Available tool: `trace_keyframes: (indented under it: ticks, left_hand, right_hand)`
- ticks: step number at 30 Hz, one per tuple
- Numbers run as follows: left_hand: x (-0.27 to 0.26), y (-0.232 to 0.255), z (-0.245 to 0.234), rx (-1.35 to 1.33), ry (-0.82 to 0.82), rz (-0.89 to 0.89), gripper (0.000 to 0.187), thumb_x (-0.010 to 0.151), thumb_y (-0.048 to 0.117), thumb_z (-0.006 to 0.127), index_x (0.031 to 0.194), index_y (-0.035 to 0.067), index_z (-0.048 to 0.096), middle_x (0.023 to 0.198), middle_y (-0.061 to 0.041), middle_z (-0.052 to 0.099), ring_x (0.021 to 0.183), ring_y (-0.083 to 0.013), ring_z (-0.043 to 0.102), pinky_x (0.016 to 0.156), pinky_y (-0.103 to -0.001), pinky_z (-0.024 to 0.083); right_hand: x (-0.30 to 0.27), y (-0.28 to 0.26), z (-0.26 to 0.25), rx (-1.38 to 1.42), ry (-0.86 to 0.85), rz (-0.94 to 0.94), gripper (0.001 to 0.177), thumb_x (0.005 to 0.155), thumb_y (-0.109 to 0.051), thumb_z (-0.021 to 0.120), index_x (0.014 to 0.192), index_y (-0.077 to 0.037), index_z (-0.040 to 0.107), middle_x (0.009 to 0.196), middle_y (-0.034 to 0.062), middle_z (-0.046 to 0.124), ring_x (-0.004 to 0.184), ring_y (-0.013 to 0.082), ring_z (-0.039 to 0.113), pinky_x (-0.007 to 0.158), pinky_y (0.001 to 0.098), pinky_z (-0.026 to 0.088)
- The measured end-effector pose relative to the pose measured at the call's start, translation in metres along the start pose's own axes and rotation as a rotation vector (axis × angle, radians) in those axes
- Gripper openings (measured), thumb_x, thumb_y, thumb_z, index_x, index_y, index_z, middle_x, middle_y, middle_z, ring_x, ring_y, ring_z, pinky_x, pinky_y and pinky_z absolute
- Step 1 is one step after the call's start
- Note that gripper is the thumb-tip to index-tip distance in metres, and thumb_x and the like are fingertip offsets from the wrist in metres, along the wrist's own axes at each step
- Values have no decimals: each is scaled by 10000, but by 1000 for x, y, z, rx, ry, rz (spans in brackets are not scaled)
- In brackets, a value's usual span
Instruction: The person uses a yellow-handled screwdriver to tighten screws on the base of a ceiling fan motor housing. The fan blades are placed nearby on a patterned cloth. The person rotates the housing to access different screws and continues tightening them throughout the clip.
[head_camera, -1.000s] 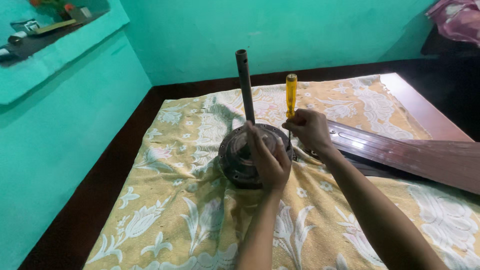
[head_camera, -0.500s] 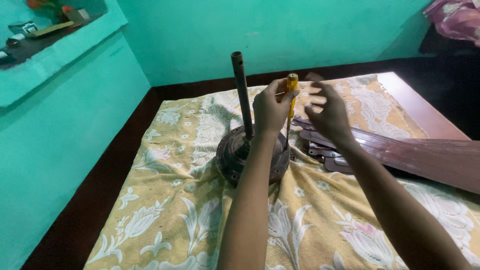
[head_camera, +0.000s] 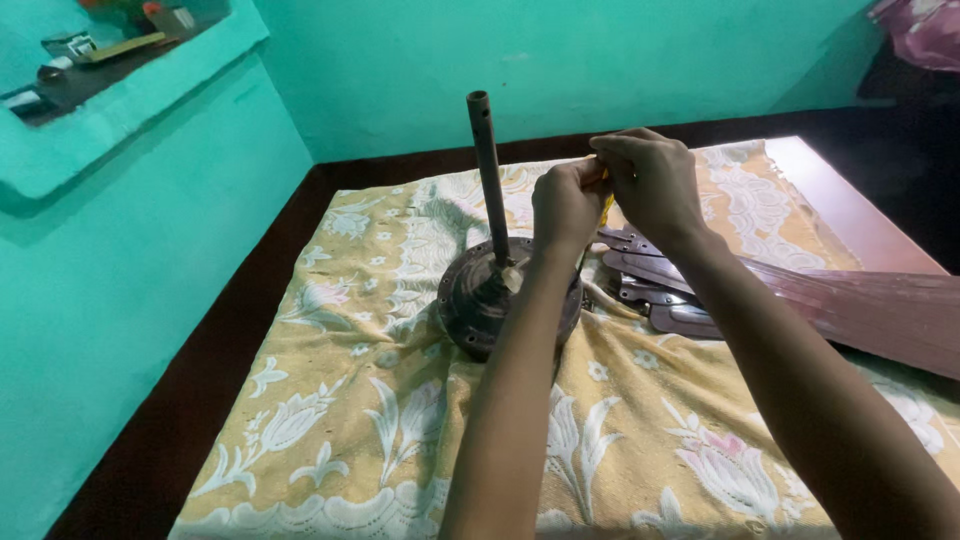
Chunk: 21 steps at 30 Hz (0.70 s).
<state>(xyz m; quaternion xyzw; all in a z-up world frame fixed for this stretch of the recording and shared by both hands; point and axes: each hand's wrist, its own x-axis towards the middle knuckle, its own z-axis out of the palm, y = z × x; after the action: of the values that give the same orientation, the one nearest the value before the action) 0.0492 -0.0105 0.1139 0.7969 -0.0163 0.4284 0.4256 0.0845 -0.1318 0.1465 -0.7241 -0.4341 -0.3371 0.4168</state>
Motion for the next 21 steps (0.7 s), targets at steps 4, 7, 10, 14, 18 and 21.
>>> trace_keyframes:
  ticks: [4, 7, 10, 14, 18, 21]
  left_hand:
    - [11, -2, -6, -118, -186, -35, 221, 858, 119, 740, 1072, 121, 795, 923, -73, 812, 847, -191, 801, 756, -326, 601]
    - [2, 9, -7, -112, -125, -101, 217, 875, 121, 737, 1086, 126, 789, 911, -67, 807, 820, -177, 800, 742, -318, 599]
    - [-4, 20, -11, -2, -9, -133, 197, 827, 167, 799, 1017, 115, 787, 904, -64, 806, 803, -193, 788, 721, -327, 589]
    - [-10, 18, -19, 123, 64, -92, 245, 820, 197, 810, 1043, 107, 761, 927, -65, 797, 840, -212, 786, 737, -338, 581]
    - [-9, 3, -15, 15, -18, 22, 248, 877, 64, 703, 1116, 90, 763, 1011, -90, 800, 948, -238, 783, 828, -324, 598]
    - [-4, -6, -18, -98, -116, -17, 243, 865, 76, 723, 1103, 97, 765, 1011, -85, 809, 949, -222, 787, 830, -321, 584]
  right_hand:
    - [8, 2, -15, -52, -68, -113, 393, 982, 7, 663, 1370, -54, 660, 1147, 229, 738, 963, 337, 750, 832, 415, 606]
    - [9, -2, -20, -33, -174, 32, 661, 950, 7, 639, 1569, -136, 453, 1071, 226, 744, 930, 342, 745, 810, 427, 605]
    - [15, -4, -22, 177, -247, 26, 749, 971, 6, 624, 1642, -173, 342, 1150, 221, 730, 1049, 334, 738, 862, 412, 623]
    - [17, -4, -6, 412, -190, -57, 598, 918, 1, 597, 1496, -110, 494, 1191, 208, 685, 1060, 329, 705, 855, 391, 612]
    - [6, -5, 11, -241, 9, -36, 204, 930, -72, 729, 1128, -38, 765, 1019, 218, 748, 886, 376, 737, 803, 456, 590]
    - [7, -6, 9, -281, 8, -22, 202, 901, -124, 732, 1060, -17, 794, 944, 223, 737, 829, 387, 727, 770, 476, 581]
